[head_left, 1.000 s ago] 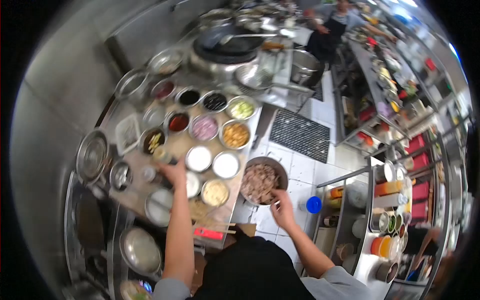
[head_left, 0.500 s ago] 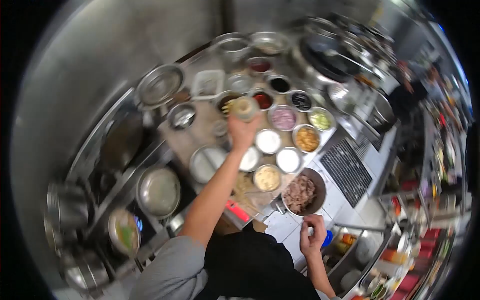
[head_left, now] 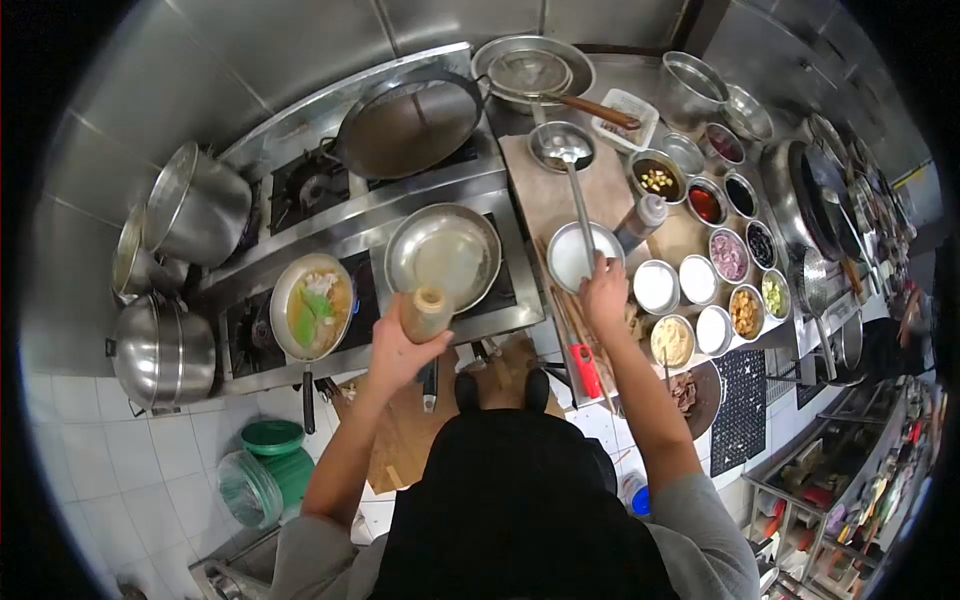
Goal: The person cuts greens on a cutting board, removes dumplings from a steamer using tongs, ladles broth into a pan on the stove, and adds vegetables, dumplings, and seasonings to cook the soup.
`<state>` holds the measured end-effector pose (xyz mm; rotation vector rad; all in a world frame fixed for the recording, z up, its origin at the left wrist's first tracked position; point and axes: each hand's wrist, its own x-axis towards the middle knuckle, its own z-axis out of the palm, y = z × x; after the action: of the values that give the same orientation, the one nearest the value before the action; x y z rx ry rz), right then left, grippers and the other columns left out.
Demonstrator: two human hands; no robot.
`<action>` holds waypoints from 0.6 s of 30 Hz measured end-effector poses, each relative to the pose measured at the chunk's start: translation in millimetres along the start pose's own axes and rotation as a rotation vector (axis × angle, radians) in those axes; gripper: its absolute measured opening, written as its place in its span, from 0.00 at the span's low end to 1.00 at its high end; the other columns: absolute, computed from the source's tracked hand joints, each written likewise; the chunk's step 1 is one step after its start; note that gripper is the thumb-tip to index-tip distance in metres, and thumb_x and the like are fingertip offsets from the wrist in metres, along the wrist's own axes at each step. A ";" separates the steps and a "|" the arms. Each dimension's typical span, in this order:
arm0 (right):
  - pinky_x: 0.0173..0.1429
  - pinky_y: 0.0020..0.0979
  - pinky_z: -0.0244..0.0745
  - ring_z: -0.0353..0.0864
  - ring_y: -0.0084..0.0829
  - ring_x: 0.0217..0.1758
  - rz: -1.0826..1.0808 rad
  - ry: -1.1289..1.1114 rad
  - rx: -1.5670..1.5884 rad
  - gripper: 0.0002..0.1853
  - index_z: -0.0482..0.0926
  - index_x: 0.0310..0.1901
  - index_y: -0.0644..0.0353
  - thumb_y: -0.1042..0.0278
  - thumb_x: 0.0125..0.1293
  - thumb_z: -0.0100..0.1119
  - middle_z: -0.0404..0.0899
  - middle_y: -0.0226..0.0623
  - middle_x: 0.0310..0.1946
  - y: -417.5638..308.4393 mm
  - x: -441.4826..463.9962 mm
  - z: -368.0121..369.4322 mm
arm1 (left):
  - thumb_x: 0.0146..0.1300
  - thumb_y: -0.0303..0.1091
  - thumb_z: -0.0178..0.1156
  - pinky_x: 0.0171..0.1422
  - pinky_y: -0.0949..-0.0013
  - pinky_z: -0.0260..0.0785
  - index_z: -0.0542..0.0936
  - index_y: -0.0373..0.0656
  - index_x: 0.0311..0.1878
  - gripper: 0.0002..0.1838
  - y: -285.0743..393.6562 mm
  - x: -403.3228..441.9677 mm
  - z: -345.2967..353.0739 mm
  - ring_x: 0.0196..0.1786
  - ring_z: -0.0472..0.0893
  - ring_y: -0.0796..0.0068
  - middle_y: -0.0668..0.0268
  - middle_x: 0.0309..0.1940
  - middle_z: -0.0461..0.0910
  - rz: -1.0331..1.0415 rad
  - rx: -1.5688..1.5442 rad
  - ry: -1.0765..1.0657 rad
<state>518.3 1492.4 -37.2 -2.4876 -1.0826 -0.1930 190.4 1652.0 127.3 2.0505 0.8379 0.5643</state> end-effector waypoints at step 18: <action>0.49 0.49 0.76 0.82 0.62 0.43 -0.026 -0.305 0.418 0.23 0.70 0.67 0.68 0.67 0.75 0.54 0.80 0.67 0.41 -54.1 -162.6 -98.3 | 0.43 0.58 0.73 0.56 0.53 0.78 0.84 0.32 0.50 0.39 -175.7 30.8 -25.8 0.52 0.86 0.47 0.44 0.48 0.86 -0.512 0.456 -0.519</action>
<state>371.1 1374.8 22.2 -2.1649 -1.1352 0.3809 131.8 1764.2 -0.9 2.1053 1.1764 -0.4635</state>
